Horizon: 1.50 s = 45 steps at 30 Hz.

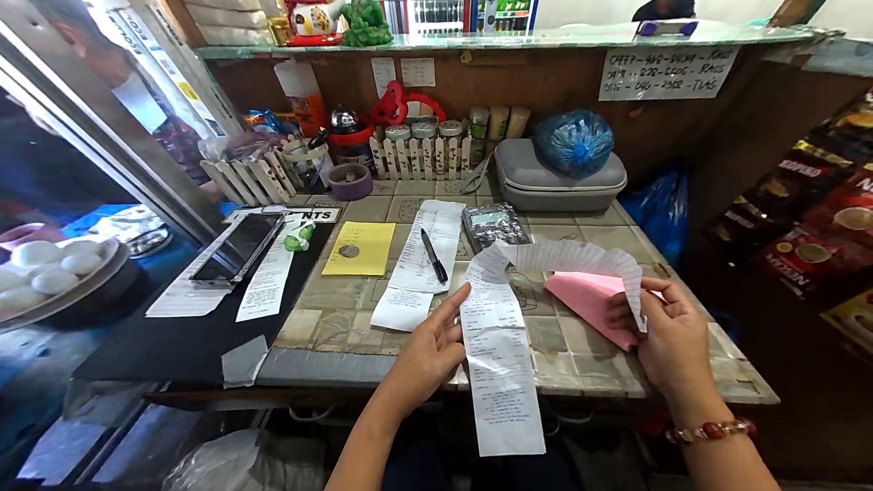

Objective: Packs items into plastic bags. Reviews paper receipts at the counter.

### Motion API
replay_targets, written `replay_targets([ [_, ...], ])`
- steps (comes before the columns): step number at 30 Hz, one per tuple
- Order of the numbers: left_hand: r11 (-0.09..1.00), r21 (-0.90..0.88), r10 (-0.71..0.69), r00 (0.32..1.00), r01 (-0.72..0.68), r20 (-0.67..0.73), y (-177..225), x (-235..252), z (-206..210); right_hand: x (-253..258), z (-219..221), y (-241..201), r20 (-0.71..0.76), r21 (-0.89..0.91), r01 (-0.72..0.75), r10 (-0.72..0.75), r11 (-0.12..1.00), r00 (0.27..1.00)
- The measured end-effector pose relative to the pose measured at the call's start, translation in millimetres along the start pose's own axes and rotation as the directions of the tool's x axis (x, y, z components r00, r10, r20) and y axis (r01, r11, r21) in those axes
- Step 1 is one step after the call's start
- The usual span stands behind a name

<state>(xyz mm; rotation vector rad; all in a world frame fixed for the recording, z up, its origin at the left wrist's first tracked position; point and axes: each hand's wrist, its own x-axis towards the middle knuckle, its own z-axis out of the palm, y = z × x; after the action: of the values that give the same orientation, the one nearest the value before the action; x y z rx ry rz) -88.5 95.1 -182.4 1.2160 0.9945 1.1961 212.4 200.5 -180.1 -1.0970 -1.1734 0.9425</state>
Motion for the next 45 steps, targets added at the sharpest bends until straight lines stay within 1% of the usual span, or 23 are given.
replay_targets([
  [9,1.000,0.006,-0.017,1.000,0.017,-0.015,2.3,-0.9,1.4,-0.4,0.1,-0.3,-0.010,0.003,-0.008,0.008,1.000,1.000],
  [25,1.000,0.017,0.004,1.000,-0.004,-0.008,2.0,-1.4,2.4,-0.6,0.1,-0.3,-0.013,0.008,-0.011,0.011,1.000,1.000],
  [42,1.000,0.023,-0.008,1.000,0.008,-0.023,-1.4,0.1,0.6,1.3,-0.8,1.8,-0.008,0.027,-0.001,0.002,1.000,1.000],
  [45,1.000,0.019,-0.019,0.999,0.020,-0.034,-2.3,1.0,0.3,1.1,0.0,2.8,-0.006,0.013,0.024,-0.024,1.000,1.000],
])
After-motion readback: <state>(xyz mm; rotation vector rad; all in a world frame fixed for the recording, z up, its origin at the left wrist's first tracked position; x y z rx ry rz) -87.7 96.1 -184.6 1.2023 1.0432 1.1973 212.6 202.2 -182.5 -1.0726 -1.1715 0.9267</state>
